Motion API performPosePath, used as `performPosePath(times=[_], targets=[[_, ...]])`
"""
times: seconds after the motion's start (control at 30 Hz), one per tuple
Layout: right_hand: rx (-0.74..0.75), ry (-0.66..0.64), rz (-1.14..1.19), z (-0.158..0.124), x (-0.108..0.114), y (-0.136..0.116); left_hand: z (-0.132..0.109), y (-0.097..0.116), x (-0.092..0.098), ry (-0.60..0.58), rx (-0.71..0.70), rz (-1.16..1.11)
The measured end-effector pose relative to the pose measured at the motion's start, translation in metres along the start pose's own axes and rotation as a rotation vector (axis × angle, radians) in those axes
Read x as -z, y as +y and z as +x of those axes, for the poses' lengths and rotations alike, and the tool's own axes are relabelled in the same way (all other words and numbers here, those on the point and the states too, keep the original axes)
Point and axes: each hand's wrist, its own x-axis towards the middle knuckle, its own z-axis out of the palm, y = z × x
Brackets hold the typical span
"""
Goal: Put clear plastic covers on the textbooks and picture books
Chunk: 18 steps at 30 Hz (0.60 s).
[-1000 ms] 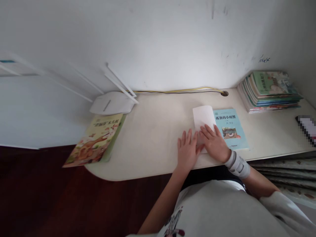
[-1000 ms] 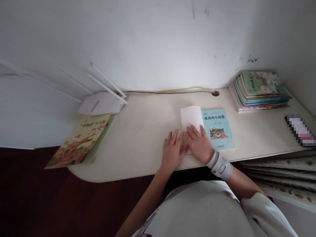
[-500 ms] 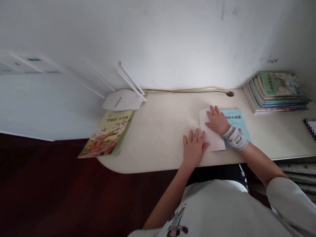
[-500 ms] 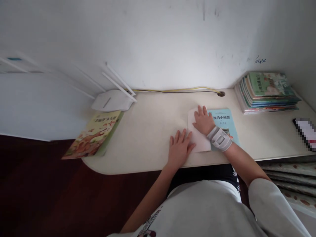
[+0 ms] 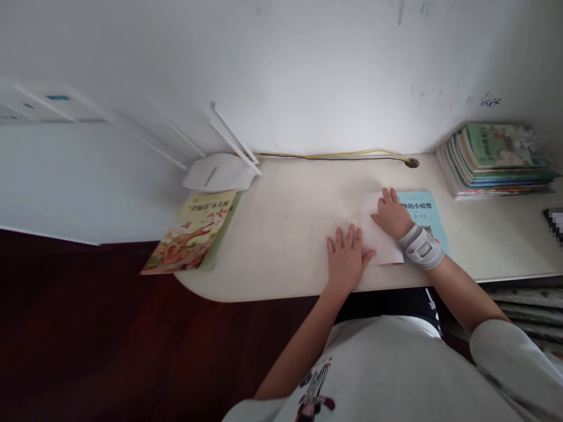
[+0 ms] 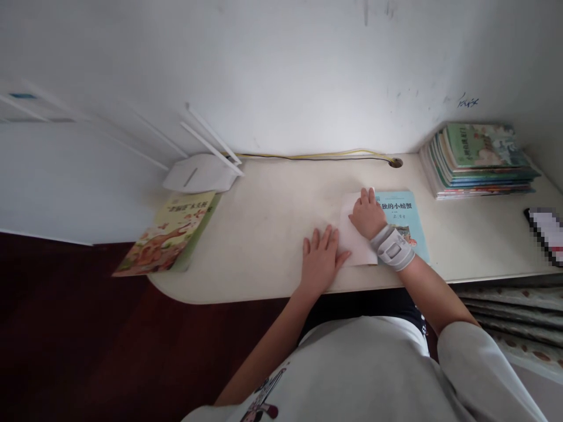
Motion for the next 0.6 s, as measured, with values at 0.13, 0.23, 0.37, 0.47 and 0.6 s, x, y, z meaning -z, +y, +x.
performPosePath(times=[0.13,0.23,0.37,0.47,0.6], targets=[[0.004,-0.003,0.007,-0.0016,0.0011,0.0017,0.0002,-0.0003,-0.0018,0.0,0.006,0.001],[0.0,-0.007,0.012,-0.0023,0.002,0.0019,0.0001,-0.001,-0.0027,0.016,0.004,-0.004],[0.001,-0.003,0.023,-0.0031,0.0013,0.0043,-0.0001,-0.0011,-0.0027,0.062,-0.014,-0.016],[-0.001,0.003,0.031,-0.0034,-0.0002,0.0068,0.0001,-0.0009,-0.003,0.079,-0.018,-0.029],[0.018,-0.007,0.028,-0.0036,0.0004,0.0081,0.0003,-0.0012,-0.0043,0.082,-0.023,-0.043]])
